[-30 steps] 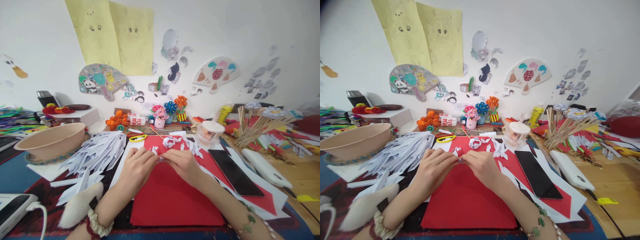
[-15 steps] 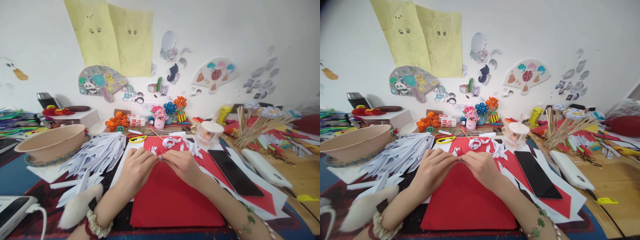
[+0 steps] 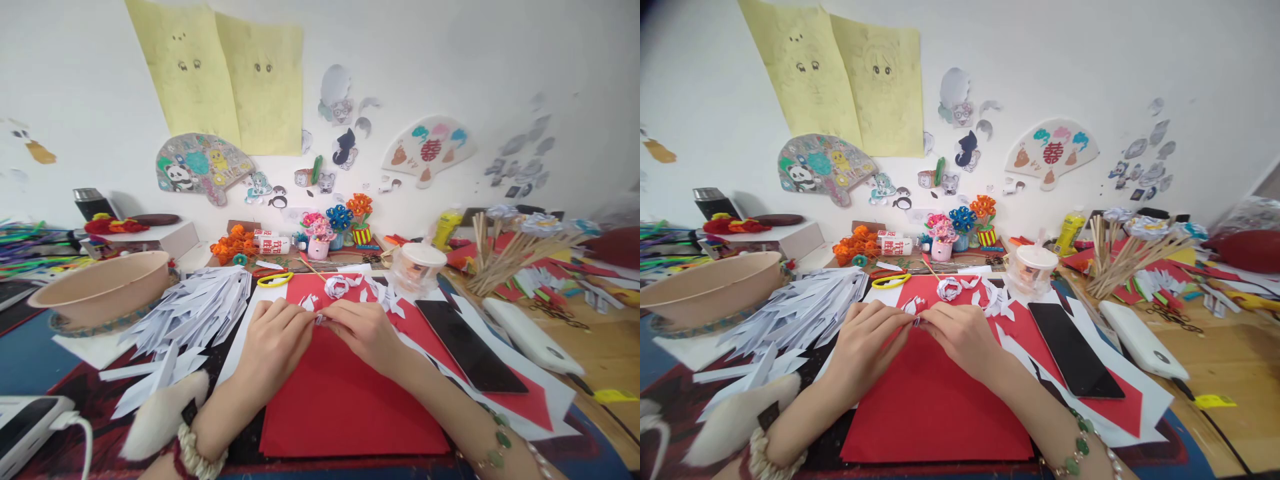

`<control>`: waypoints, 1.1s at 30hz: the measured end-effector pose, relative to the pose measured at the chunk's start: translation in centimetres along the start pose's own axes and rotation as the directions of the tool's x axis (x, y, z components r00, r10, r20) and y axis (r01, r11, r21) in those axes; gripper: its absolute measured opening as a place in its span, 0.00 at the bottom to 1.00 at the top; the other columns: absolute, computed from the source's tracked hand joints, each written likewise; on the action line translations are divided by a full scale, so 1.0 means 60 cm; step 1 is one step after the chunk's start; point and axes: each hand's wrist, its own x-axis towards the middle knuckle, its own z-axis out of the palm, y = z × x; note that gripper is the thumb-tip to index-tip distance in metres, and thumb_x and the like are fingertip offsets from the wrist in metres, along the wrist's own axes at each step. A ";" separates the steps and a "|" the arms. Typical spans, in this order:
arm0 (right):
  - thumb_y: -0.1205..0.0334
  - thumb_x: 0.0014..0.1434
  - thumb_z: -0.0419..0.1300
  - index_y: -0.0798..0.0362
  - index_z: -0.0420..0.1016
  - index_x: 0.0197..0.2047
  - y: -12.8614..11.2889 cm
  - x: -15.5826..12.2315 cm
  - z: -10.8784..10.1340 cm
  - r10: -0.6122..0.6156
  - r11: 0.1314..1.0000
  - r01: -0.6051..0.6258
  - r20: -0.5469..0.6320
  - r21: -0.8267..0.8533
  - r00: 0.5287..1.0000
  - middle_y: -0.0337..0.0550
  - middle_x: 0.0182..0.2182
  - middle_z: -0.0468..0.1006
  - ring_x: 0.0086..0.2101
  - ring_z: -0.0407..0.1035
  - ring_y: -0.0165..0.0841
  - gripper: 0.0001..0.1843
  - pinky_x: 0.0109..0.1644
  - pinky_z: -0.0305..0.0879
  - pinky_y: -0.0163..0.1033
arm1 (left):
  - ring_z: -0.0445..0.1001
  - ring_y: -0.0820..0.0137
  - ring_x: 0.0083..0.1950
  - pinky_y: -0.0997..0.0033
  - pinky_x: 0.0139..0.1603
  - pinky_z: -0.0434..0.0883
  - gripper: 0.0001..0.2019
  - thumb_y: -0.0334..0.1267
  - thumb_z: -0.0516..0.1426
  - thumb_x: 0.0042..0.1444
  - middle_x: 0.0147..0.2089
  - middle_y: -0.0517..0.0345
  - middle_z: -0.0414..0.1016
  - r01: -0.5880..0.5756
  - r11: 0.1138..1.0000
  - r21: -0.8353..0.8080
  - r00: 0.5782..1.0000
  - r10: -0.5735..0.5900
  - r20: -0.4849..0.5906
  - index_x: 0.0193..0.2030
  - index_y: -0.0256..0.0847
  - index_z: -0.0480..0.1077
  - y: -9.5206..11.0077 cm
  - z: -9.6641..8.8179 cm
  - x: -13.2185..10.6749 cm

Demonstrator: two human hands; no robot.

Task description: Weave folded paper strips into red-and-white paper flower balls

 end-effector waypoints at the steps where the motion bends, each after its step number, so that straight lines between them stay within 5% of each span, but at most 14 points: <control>1: 0.65 0.69 0.53 0.54 0.75 0.44 0.000 0.000 0.000 0.000 1.000 0.000 0.002 -0.003 1.000 0.45 0.35 0.82 0.34 0.76 0.31 0.09 0.36 0.67 0.33 | 0.72 0.69 0.36 0.65 0.38 0.60 0.07 0.30 0.53 0.65 0.37 0.59 0.80 -0.001 1.000 -0.003 1.000 0.001 -0.008 0.42 0.41 0.72 0.000 0.000 0.001; 21: 0.64 0.64 0.58 0.52 0.76 0.47 -0.008 0.007 -0.004 0.113 0.976 -0.113 0.011 0.188 0.994 0.43 0.37 0.82 0.26 0.71 0.27 0.09 0.30 0.67 0.32 | 0.71 0.69 0.34 0.65 0.35 0.58 0.07 0.30 0.54 0.64 0.35 0.61 0.80 0.047 0.997 -0.058 0.998 -0.050 -0.042 0.41 0.43 0.72 0.005 0.002 0.002; 33: 0.69 0.62 0.56 0.54 0.76 0.43 -0.009 0.004 0.005 0.131 0.981 -0.122 -0.052 0.154 0.990 0.41 0.32 0.80 0.24 0.69 0.26 0.09 0.30 0.65 0.32 | 0.71 0.68 0.35 0.66 0.36 0.58 0.06 0.30 0.54 0.64 0.34 0.60 0.80 0.063 0.995 -0.075 0.998 -0.065 -0.021 0.39 0.42 0.72 0.003 0.005 0.001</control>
